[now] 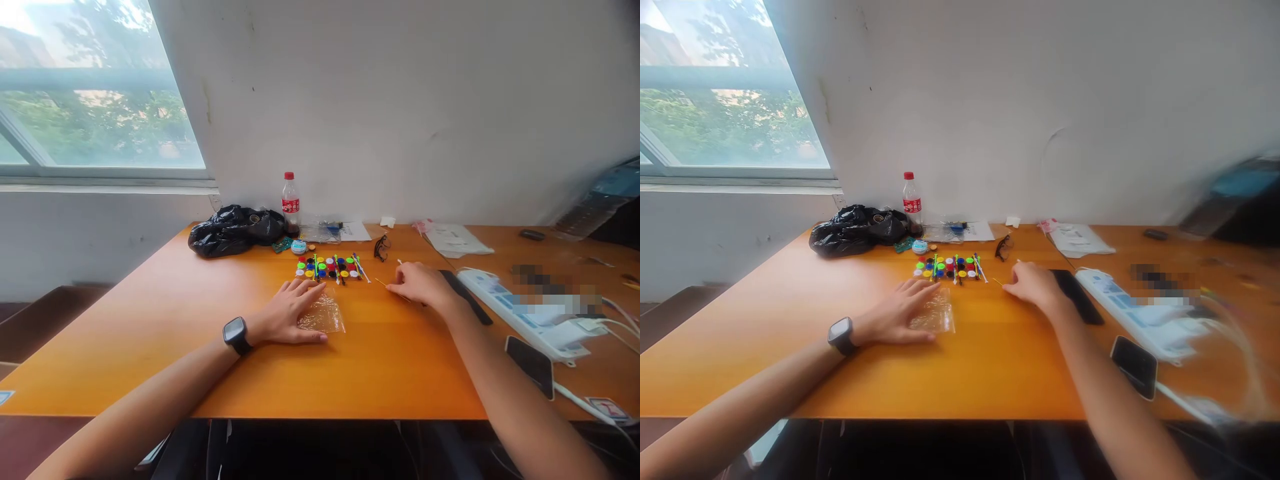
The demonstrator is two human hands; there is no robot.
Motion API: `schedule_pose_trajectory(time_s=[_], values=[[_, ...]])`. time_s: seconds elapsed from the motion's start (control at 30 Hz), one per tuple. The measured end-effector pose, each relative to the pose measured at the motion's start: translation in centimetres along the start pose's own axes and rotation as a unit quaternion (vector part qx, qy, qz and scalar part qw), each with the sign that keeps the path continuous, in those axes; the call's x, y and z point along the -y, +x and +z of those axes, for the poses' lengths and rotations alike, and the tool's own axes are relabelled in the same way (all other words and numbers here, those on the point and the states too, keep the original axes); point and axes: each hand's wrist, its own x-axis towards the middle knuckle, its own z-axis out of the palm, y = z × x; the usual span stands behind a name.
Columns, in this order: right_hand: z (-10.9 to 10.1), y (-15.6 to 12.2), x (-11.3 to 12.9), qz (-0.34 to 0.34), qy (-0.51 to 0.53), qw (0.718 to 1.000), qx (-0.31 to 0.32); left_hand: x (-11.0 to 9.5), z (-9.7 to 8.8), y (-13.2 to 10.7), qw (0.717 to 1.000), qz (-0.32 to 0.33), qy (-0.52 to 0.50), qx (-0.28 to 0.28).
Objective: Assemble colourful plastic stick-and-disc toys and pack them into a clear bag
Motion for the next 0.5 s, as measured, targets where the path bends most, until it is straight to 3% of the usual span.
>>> schedule_pose_trajectory(time_s=[0.13, 0.3, 0.37, 0.5], values=[[0.0, 0.1, -0.1, -0.017, 0.028, 0.999, 0.023, -0.6, -0.4, 0.0, 1.0, 0.015, 0.013, 0.006], [0.6, 0.4, 0.9, -0.077, 0.152, 0.985, -0.034, -0.6, -0.1, 0.0, 1.0, 0.003, 0.007, 0.001], [1.1, 0.3, 1.7, -0.109, 0.258, 0.96, -0.024, -0.5, 0.1, -0.1, 1.0, -0.004, 0.005, -0.006], [1.8, -0.5, 3.5, -0.173, 0.452, 0.867, 0.119, -0.4, 0.3, -0.1, 1.0, -0.009, -0.004, -0.014]])
